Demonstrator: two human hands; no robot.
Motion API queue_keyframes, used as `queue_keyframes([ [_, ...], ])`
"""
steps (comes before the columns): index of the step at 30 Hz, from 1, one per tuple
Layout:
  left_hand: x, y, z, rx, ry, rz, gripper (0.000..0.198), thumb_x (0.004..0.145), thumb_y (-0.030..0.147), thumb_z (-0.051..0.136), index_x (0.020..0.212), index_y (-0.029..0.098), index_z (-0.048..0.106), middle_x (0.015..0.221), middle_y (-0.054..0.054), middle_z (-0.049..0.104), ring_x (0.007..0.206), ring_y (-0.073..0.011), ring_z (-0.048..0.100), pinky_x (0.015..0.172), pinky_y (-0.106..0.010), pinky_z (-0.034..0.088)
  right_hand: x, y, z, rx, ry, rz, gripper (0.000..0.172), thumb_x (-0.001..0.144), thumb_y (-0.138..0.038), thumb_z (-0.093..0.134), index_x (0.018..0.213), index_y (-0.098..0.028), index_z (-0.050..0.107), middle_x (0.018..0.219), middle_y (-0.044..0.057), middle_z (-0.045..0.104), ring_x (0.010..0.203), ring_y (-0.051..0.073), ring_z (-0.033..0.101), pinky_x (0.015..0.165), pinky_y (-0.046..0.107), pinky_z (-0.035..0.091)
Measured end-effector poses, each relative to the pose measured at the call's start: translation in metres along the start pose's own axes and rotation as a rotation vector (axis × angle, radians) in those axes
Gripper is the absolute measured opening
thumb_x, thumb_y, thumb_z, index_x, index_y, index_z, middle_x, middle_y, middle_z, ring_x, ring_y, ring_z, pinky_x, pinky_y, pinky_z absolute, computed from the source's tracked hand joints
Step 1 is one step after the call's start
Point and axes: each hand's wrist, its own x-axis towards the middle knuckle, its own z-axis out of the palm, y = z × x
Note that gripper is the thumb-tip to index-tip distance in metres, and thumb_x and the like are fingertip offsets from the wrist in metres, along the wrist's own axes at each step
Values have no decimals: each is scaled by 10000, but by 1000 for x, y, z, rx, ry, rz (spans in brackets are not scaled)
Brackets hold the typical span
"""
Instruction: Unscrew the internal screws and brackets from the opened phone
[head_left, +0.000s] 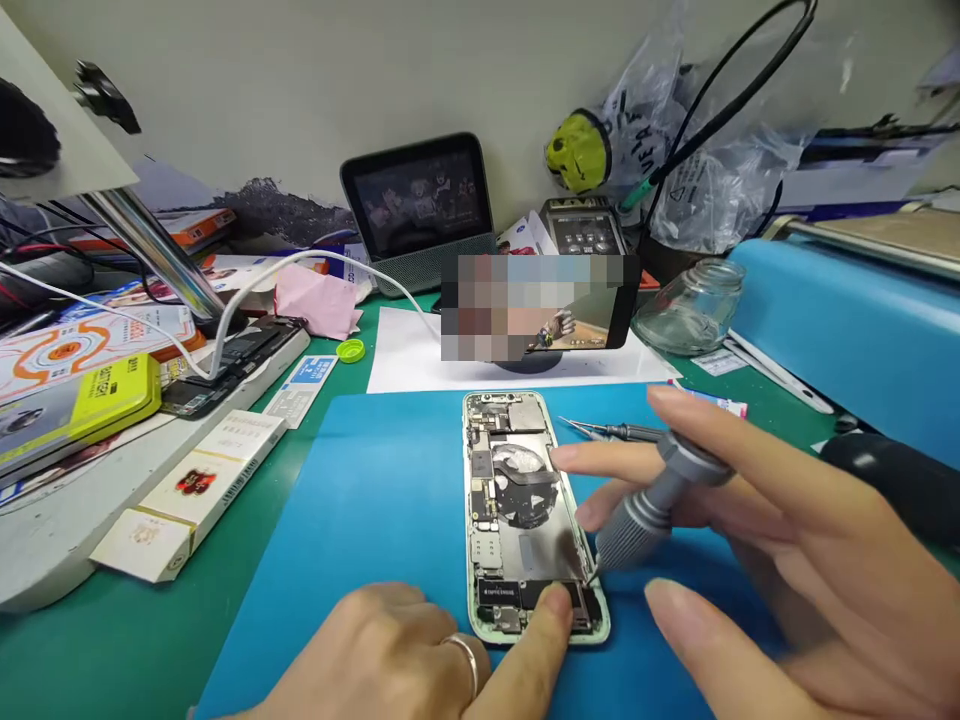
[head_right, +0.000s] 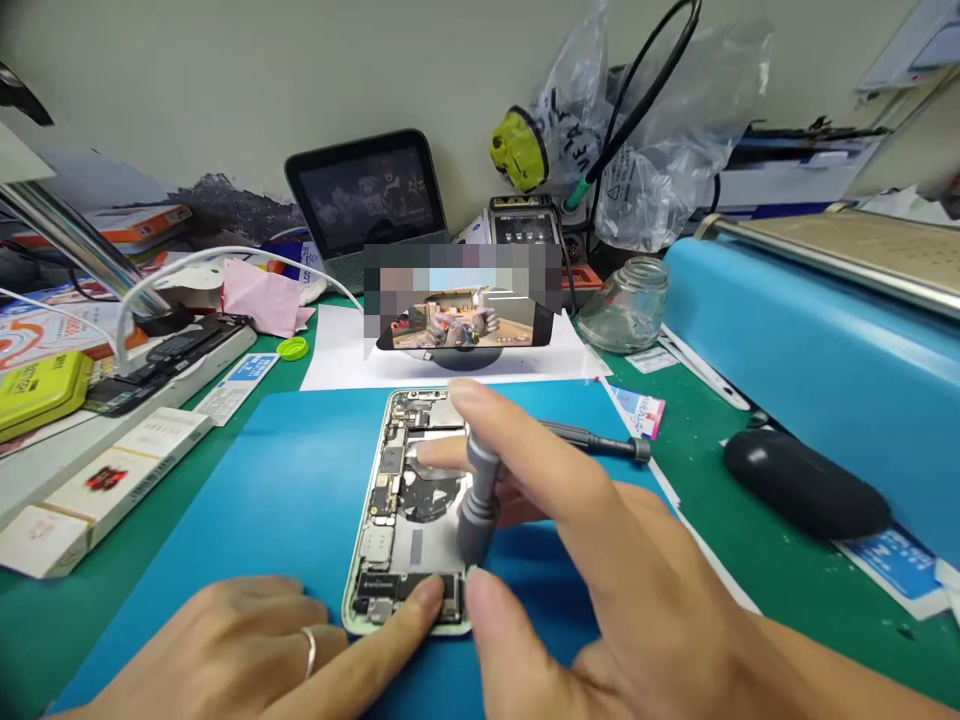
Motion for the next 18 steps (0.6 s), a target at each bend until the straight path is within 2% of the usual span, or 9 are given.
queue_keyframes([
  [2, 16, 2, -1, 20, 34, -24, 578, 1305, 585, 715, 1769, 242, 732, 715, 50, 682, 630, -187, 753, 593, -226, 576, 4, -4, 2, 73, -12, 45, 930, 1164, -243, 882, 2011, -440, 552, 1652, 46, 929, 1220, 300, 1014, 1086, 350, 861],
  [5, 33, 2, -4, 27, 55, -48, 659, 1293, 670, 684, 1791, 241, 729, 721, 26, 688, 667, -209, 780, 644, -238, 638, 14, -10, 9, 128, 11, 114, 866, 1109, -399, 1026, 1906, -438, 689, 1644, 95, 929, 1296, 384, 994, 1079, 467, 886],
  [7, 32, 2, -6, 26, 61, -61, 665, 1286, 672, 687, 1788, 238, 736, 718, 23, 690, 660, -210, 779, 655, -243, 654, 20, -14, 14, 138, 31, 131, 859, 1064, -497, 1081, 1851, -428, 745, 1641, 108, 927, 1330, 409, 981, 1111, 506, 879],
  [10, 18, 2, -10, 19, 55, -61, 581, 1273, 586, 735, 1735, 236, 778, 693, 40, 680, 600, -189, 745, 627, -228, 635, 25, -16, 16, 145, 45, 131, 847, 1049, -537, 1094, 1824, -429, 767, 1624, 104, 930, 1295, 396, 984, 1131, 513, 872],
  [12, 7, 3, -12, -2, 24, -31, 489, 1256, 449, 767, 1678, 204, 807, 660, 75, 655, 519, -156, 687, 562, -209, 579, 25, -15, 14, 144, 56, 131, 848, 1056, -520, 1089, 1832, -431, 759, 1600, 100, 938, 1242, 380, 991, 1124, 509, 874],
  [14, 4, 3, -12, -17, 4, -19, 460, 1243, 388, 773, 1655, 189, 817, 643, 92, 641, 478, -143, 652, 528, -207, 551, 24, -12, 10, 146, 63, 128, 855, 1075, -453, 1071, 1860, -441, 732, 1555, 87, 953, 1170, 350, 996, 1097, 482, 878],
  [18, 22, 0, -11, -8, 57, -96, 631, 1260, 627, 746, 1753, 235, 773, 687, 31, 692, 601, -203, 758, 641, -247, 661, 23, -7, 5, 157, 44, 96, 921, 1154, -187, 901, 1969, -489, 596, 1416, 21, 972, 965, 207, 968, 967, 280, 849],
])
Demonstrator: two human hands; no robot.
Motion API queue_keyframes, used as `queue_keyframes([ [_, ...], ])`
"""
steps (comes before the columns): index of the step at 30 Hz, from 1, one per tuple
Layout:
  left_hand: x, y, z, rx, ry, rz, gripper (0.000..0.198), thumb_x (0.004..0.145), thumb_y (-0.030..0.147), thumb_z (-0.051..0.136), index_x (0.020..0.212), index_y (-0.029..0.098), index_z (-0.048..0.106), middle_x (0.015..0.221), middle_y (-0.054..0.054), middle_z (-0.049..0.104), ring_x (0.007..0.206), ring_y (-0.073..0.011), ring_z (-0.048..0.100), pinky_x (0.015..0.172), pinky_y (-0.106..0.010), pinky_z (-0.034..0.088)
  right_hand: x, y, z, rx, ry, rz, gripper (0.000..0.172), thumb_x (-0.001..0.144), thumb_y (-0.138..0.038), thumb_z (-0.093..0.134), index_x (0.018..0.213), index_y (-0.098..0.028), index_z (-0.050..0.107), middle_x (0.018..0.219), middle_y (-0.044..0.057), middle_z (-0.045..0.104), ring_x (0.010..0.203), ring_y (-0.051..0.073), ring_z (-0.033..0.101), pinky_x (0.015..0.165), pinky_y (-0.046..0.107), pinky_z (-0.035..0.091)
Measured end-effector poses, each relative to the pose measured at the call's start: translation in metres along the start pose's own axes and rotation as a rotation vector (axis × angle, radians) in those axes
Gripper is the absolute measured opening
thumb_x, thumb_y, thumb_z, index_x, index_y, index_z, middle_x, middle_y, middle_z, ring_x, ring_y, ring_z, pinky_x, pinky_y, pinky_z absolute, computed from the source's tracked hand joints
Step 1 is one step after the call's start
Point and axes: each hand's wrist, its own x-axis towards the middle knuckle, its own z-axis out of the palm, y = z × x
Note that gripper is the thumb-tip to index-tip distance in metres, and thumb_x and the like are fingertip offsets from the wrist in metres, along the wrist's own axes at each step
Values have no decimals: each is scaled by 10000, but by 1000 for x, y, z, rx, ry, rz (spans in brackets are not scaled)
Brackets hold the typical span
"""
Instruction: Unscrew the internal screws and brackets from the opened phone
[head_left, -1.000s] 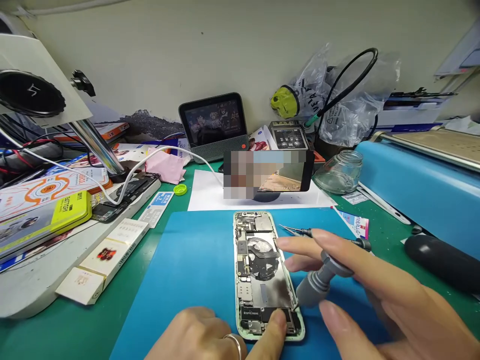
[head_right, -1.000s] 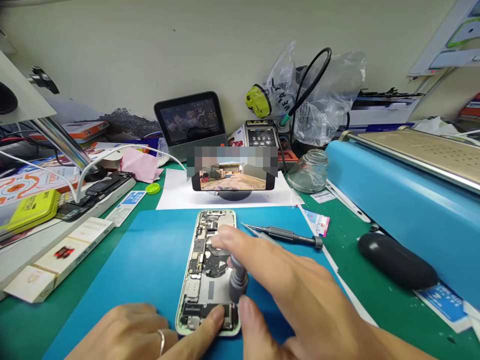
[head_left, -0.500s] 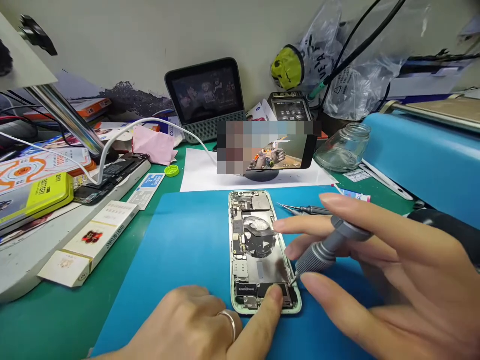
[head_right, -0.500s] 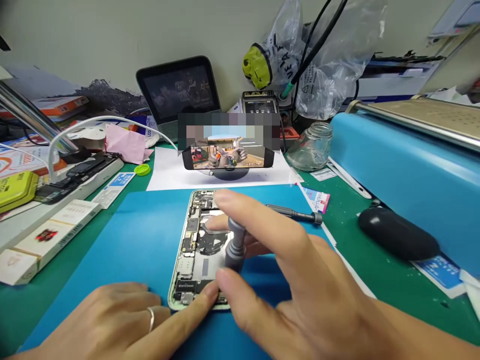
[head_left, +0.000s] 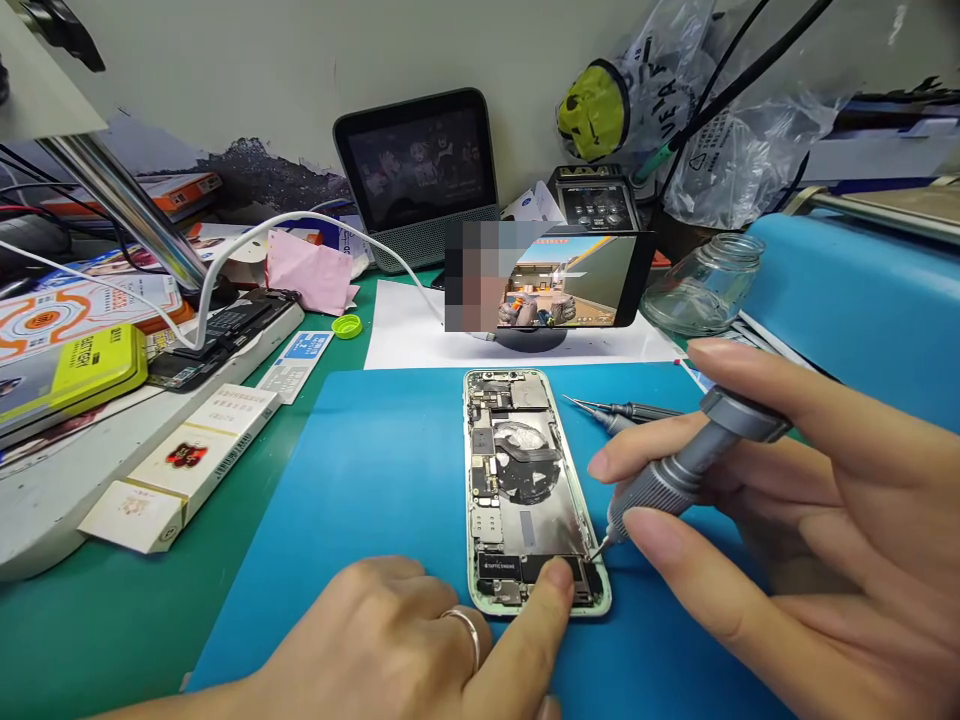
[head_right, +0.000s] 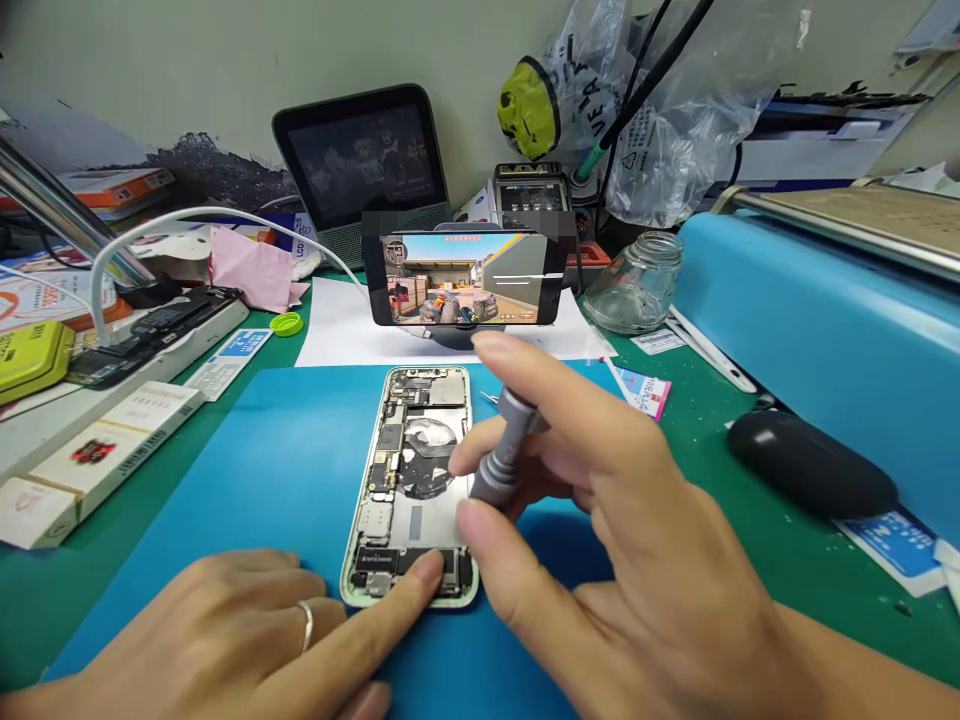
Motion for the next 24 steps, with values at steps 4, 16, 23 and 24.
queue_keyframes([
  [4, 17, -1, 2, -26, 0, -25, 751, 1256, 744, 714, 1807, 233, 733, 708, 9, 712, 665, -234, 806, 675, -275, 692, -3, 0, 1, -16, 27, 37, 846, 1129, -334, 993, 1906, -454, 679, 1451, 68, 967, 1006, 280, 980, 983, 392, 882],
  [16, -13, -1, -17, -169, -33, 66, 476, 1454, 397, 377, 1620, 114, 722, 706, 110, 682, 518, -117, 713, 501, -300, 514, -7, -2, 6, -14, 64, 27, 833, 996, -600, 1134, 1743, -433, 805, 1506, 102, 943, 1236, 396, 973, 1141, 543, 869],
  [23, 19, 6, -11, -109, -19, 43, 602, 1269, 790, 733, 1600, 300, 844, 910, -26, 738, 862, -231, 788, 766, -294, 684, -12, -3, 5, -4, 63, 12, 852, 982, -611, 1147, 1740, -436, 800, 1486, 104, 941, 1269, 417, 966, 1126, 551, 873],
  [24, 20, 5, -10, -103, -16, 47, 604, 1261, 799, 739, 1583, 301, 851, 934, -34, 737, 885, -236, 779, 785, -303, 686, -11, -2, 5, -3, 61, 8, 855, 980, -613, 1149, 1739, -436, 800, 1483, 104, 941, 1273, 420, 965, 1124, 552, 874],
])
